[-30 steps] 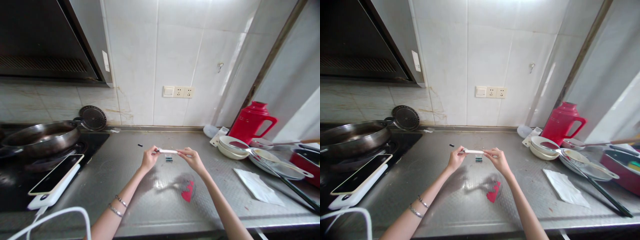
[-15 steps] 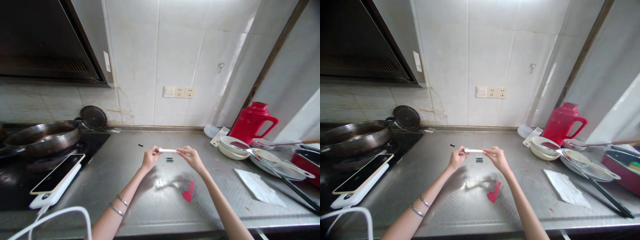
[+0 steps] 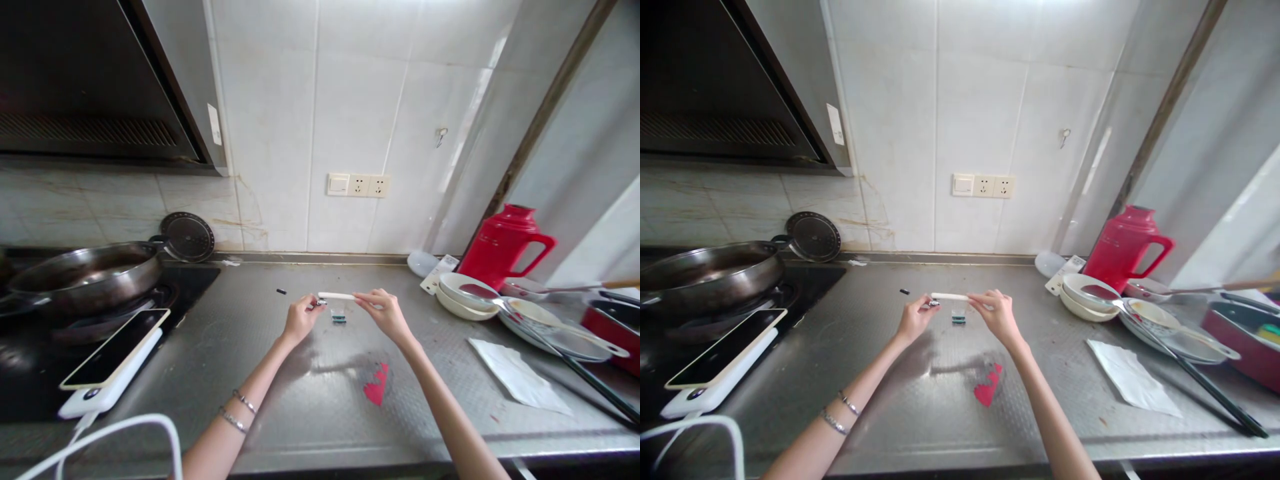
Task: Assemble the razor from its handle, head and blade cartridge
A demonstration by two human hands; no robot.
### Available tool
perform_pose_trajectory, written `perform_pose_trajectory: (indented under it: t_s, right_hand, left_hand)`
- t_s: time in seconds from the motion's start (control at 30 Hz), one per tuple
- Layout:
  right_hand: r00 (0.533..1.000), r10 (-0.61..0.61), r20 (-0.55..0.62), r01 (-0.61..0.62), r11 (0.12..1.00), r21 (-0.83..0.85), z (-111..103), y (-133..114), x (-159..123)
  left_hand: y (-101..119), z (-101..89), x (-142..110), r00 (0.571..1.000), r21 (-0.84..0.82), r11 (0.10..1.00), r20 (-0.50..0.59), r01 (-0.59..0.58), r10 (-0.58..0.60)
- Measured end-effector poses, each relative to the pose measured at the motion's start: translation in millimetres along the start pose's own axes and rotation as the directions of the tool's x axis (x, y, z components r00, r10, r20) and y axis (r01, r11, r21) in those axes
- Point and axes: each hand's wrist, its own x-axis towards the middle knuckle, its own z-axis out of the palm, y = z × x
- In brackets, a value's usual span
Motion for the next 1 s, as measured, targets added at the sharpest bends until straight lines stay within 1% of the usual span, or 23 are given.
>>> perform_pose_trajectory:
  t_s: [0.1, 0.17, 0.23, 0.3, 0.33, 0.37, 0.43, 0.5, 0.57, 0.63, 0.7, 0.77, 0.8, 0.87, 0.93, 1.0]
  right_hand:
    - [0.999, 0.004, 0.044, -0.006, 0.999, 0.038, -1, -1, -2]
    - [0.999, 0.037, 0.032, -0.038, 0.999, 0.034, 0, 1, -5]
    - [0.996, 0.093, 0.005, -0.093, 0.993, 0.066, 1, 5, -8]
    - [0.987, 0.161, -0.003, -0.158, 0.972, 0.173, 5, 6, -13]
    - [0.979, 0.203, 0.006, -0.198, 0.948, 0.250, 7, 5, -16]
    - [0.968, 0.248, 0.026, -0.243, 0.912, 0.332, 10, 2, -19]
    - [0.937, 0.338, 0.086, -0.336, 0.808, 0.484, 18, -7, -28]
    - [0.900, 0.414, 0.137, -0.405, 0.678, 0.614, 27, -20, -38]
    - [0.859, 0.476, 0.189, -0.451, 0.529, 0.719, 37, -34, -49]
    - [0.810, 0.524, 0.264, -0.492, 0.363, 0.791, 46, -47, -59]
    - [0.766, 0.545, 0.341, -0.519, 0.212, 0.828, 54, -58, -67]
    - [0.732, 0.552, 0.399, -0.537, 0.107, 0.837, 61, -67, -72]
    - [0.719, 0.555, 0.418, -0.544, 0.075, 0.836, 63, -70, -72]
    - [0.702, 0.565, 0.433, -0.548, 0.041, 0.835, 65, -75, -69]
    - [0.707, 0.571, 0.417, -0.532, 0.041, 0.846, 66, -77, -64]
    - [0.722, 0.572, 0.390, -0.510, 0.060, 0.858, 65, -79, -58]
  left_hand:
    - [2, -0.7, 0, 1.000, 0.017, 1.000, 0.008, -0.013, 0.013]
    - [4, -1.5, 0, 1.000, 0.032, 0.999, 0.020, -0.019, 0.018]
    - [6, -2.3, -1, 1.000, 0.048, 0.999, 0.020, -0.014, 0.013]
    - [7, -2.3, -1, 1.000, 0.061, 0.998, -0.012, 0.005, -0.004]
    - [7, -2.0, -1, 0.999, 0.059, 0.998, -0.037, 0.019, -0.017]
    - [6, -1.6, -2, 0.997, 0.046, 0.998, -0.063, 0.039, -0.036]
    - [5, -0.5, -2, 0.991, -0.010, 0.996, -0.101, 0.089, -0.090]
    - [4, 0.3, -3, 0.983, -0.059, 0.990, -0.130, 0.126, -0.132]
    - [6, 0.2, -3, 0.977, -0.064, 0.988, -0.158, 0.138, -0.146]
    - [8, -0.5, -3, 0.976, -0.034, 0.990, -0.164, 0.137, -0.141]
    - [11, -1.4, -4, 0.982, -0.014, 0.991, -0.137, 0.129, -0.130]
    - [13, -1.6, -6, 0.986, -0.010, 0.992, -0.110, 0.124, -0.124]
    - [13, -1.3, -8, 0.986, -0.016, 0.992, -0.107, 0.127, -0.128]
    - [14, -0.2, -10, 0.983, -0.039, 0.989, -0.108, 0.142, -0.145]
    - [14, 1.1, -12, 0.984, -0.054, 0.988, -0.102, 0.145, -0.149]
    - [15, 2.1, -13, 0.986, -0.056, 0.989, -0.092, 0.136, -0.140]
